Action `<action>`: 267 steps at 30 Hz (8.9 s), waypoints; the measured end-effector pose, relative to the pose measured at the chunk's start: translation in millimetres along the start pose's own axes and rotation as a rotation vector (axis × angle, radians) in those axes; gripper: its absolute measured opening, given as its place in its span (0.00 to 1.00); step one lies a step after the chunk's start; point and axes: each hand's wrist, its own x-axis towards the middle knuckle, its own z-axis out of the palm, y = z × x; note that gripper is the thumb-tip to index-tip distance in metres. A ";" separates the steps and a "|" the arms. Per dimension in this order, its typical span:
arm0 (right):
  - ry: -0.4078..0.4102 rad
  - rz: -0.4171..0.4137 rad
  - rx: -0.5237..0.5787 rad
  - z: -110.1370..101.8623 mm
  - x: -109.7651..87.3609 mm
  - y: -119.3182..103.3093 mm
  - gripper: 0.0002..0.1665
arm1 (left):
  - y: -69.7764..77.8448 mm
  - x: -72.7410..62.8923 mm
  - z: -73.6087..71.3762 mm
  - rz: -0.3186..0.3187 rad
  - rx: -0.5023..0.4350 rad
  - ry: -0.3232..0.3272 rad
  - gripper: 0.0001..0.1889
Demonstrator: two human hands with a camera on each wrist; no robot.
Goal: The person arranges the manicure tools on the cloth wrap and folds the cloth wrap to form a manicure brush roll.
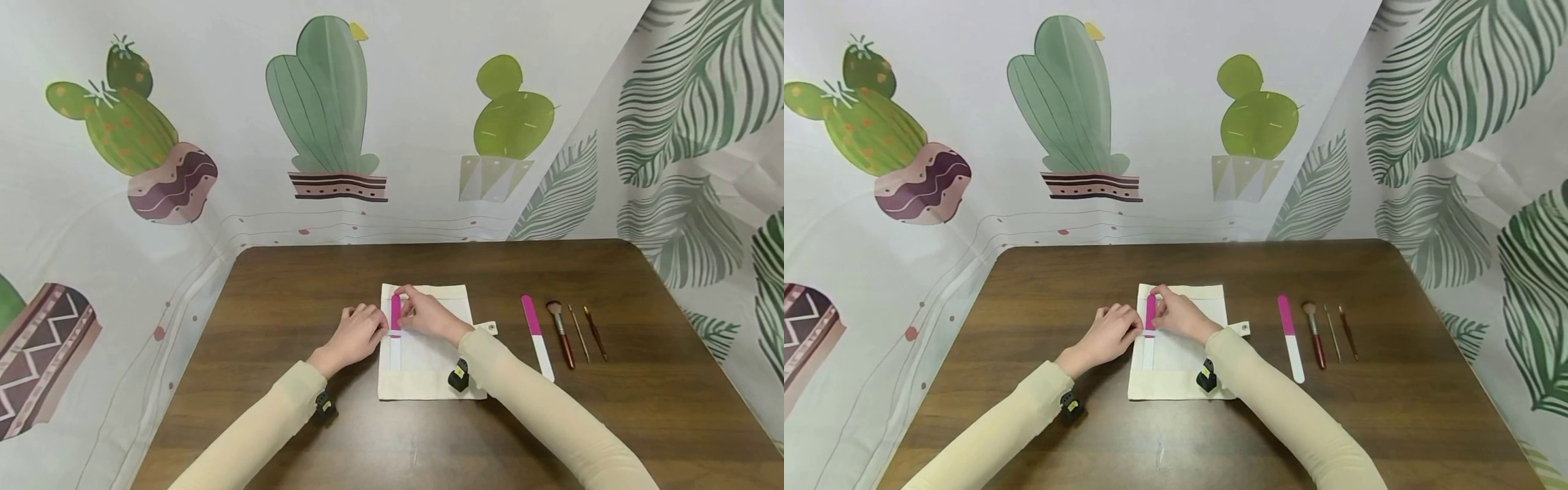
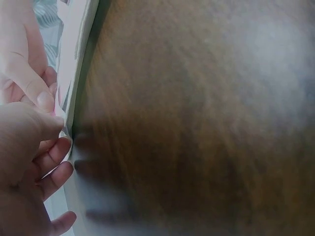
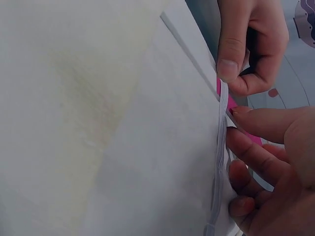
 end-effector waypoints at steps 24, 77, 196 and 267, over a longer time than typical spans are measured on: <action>-0.024 0.006 -0.187 5.8 6.1 1.8 0.29 | -0.7 0.3 2.2 -0.010 0.001 0.006 0.04; 0.122 -0.062 -0.272 -60.0 -64.8 44.0 0.19 | 16.6 12.2 13.2 0.025 -0.042 0.012 0.06; 0.231 0.075 0.140 -107.9 -68.2 70.0 0.38 | 26.4 28.0 9.8 0.018 -0.065 -0.011 0.04; 0.347 0.275 0.299 -52.0 22.0 23.6 0.19 | 28.2 24.0 11.5 -0.012 -0.078 -0.009 0.03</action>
